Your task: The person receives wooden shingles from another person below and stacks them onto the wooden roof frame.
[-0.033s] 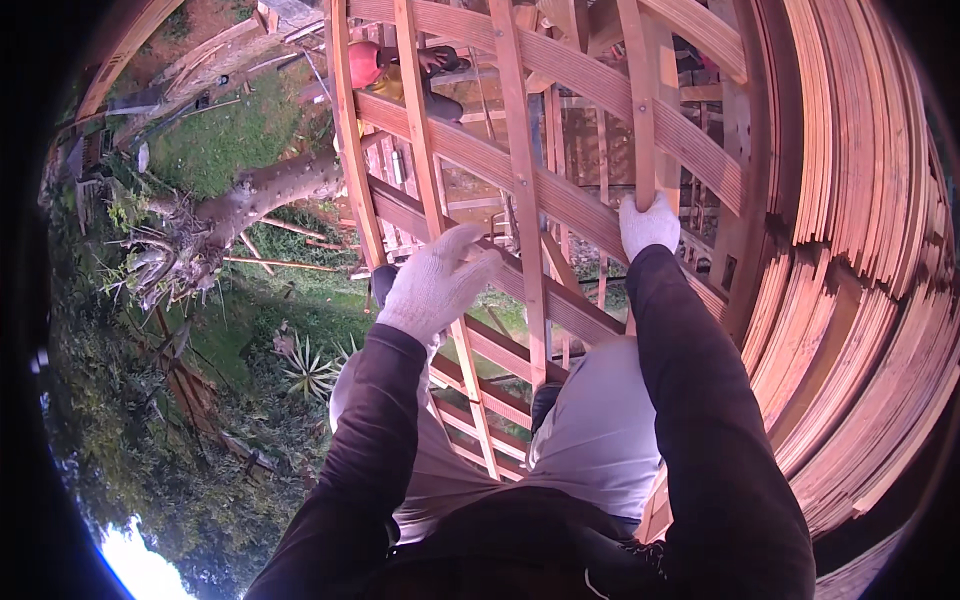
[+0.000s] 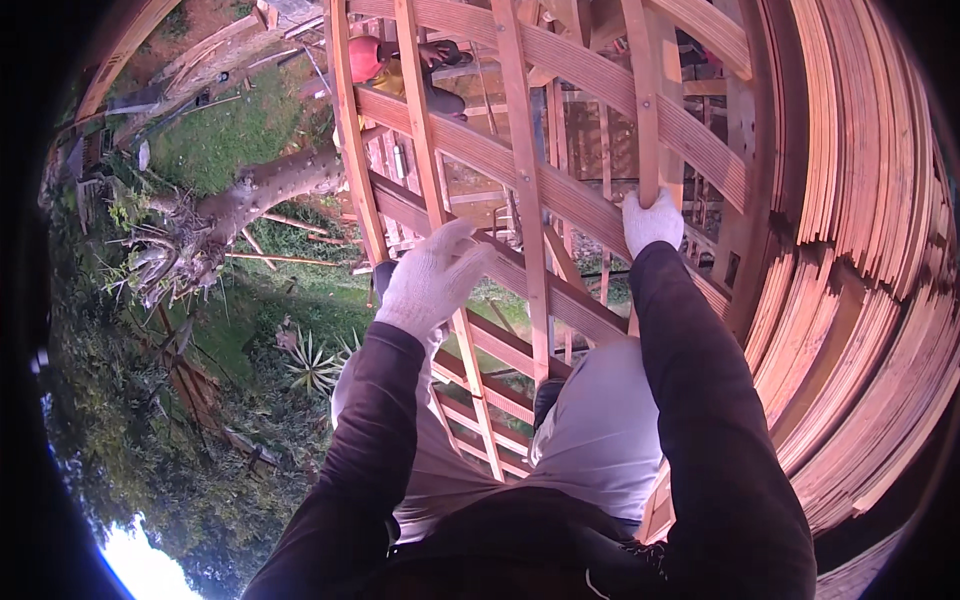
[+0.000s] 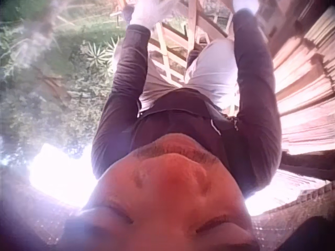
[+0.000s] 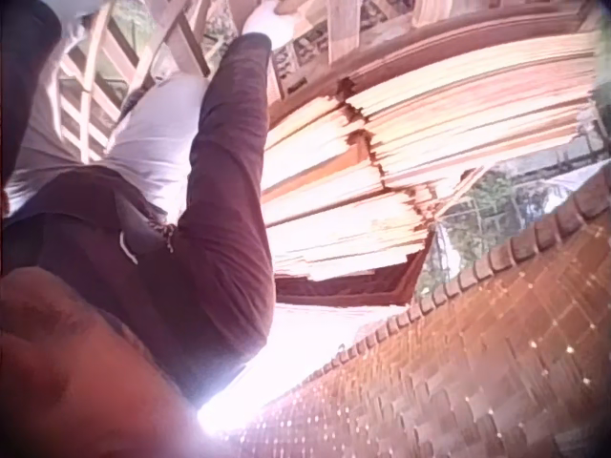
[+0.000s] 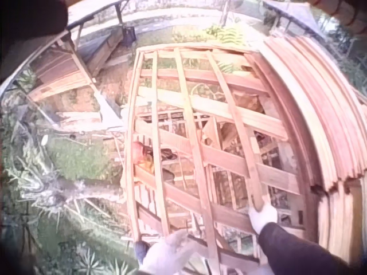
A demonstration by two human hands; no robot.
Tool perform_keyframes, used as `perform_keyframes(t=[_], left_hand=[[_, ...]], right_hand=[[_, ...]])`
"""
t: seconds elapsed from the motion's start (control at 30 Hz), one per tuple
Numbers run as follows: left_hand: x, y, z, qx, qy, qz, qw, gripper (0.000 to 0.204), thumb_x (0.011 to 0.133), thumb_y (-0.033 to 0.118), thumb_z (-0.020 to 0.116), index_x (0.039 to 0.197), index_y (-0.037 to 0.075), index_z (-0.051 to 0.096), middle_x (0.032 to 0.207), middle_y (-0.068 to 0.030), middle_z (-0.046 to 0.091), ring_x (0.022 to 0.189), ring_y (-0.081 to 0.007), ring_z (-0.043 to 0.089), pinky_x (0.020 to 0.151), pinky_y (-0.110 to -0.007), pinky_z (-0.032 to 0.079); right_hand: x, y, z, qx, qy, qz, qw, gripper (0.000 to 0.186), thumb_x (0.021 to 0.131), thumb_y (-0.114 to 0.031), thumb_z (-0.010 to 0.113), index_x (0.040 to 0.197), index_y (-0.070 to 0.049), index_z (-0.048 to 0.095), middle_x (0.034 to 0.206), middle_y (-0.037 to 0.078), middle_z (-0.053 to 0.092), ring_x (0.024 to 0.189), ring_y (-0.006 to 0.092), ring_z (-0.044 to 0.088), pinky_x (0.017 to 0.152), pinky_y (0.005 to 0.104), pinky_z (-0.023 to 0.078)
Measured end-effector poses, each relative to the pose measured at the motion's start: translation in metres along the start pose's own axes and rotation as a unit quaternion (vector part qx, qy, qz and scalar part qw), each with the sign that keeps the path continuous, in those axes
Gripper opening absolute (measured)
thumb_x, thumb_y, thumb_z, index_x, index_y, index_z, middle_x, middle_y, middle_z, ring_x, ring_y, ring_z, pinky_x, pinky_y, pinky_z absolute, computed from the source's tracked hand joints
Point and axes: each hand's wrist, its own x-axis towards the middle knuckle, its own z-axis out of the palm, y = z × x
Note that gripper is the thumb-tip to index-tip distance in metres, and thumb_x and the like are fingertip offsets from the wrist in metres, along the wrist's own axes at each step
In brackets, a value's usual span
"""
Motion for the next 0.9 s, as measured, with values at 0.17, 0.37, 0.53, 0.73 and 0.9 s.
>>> perform_keyframes(t=[0.17, 0.37, 0.53, 0.73, 0.9], left_hand=[[0.004, -0.028, -0.008, -0.028, 0.06, -0.037, 0.997, 0.044, 0.098, 0.035, 0.068, 0.122, -0.002, 0.064, 0.108, -0.0173, 0.073, 0.104, -0.0278, 0.072, 0.091, -0.038, 0.054], [0.01, -0.025, -0.012, -0.112, 0.026, -0.091, 0.989, 0.039, 0.097, 0.033, 0.066, 0.116, -0.002, 0.066, 0.106, -0.0157, 0.072, 0.104, -0.0243, 0.07, 0.09, -0.034, 0.052], [0.017, -0.048, -0.008, -0.09, 0.031, -0.104, 0.99, 0.041, 0.097, 0.037, 0.064, 0.118, 0.002, 0.067, 0.11, -0.0155, 0.072, 0.105, -0.0283, 0.071, 0.092, -0.035, 0.052], [0.025, -0.058, -0.002, -0.111, 0.015, -0.098, 0.989, 0.04, 0.096, 0.036, 0.064, 0.118, 0.003, 0.067, 0.111, -0.0146, 0.073, 0.108, -0.0275, 0.071, 0.093, -0.035, 0.052], [0.035, -0.047, -0.019, -0.104, 0.026, -0.097, 0.99, 0.045, 0.095, 0.036, 0.066, 0.124, 0.001, 0.066, 0.112, -0.0159, 0.073, 0.109, -0.0281, 0.071, 0.094, -0.036, 0.052]], right_hand=[[0.002, 0.0, 0.002, -0.015, -0.041, 0.023, 0.999, 0.049, 0.087, -0.039, 0.071, 0.114, 0.001, 0.069, 0.102, 0.026, 0.075, 0.103, 0.0409, 0.073, 0.09, 0.0466, 0.056], [0.004, 0.0, 0.001, -0.008, -0.043, 0.037, 0.998, 0.044, 0.089, -0.04, 0.07, 0.112, -0.003, 0.07, 0.1, 0.023, 0.076, 0.099, 0.0395, 0.074, 0.089, 0.047, 0.057], [0.002, -0.004, 0.001, -0.029, -0.058, 0.047, 0.997, 0.044, 0.089, -0.041, 0.069, 0.112, -0.003, 0.07, 0.1, 0.023, 0.076, 0.099, 0.0403, 0.073, 0.089, 0.0482, 0.057], [0.001, -0.001, 0.002, -0.015, -0.034, 0.045, 0.998, 0.041, 0.088, -0.041, 0.07, 0.106, -0.004, 0.071, 0.09, 0.022, 0.075, 0.091, 0.0418, 0.074, 0.084, 0.0488, 0.058], [0.002, -0.003, 0.001, -0.014, -0.04, 0.048, 0.998, 0.041, 0.088, -0.041, 0.071, 0.106, -0.004, 0.071, 0.091, 0.023, 0.075, 0.091, 0.0419, 0.074, 0.083, 0.049, 0.058]])
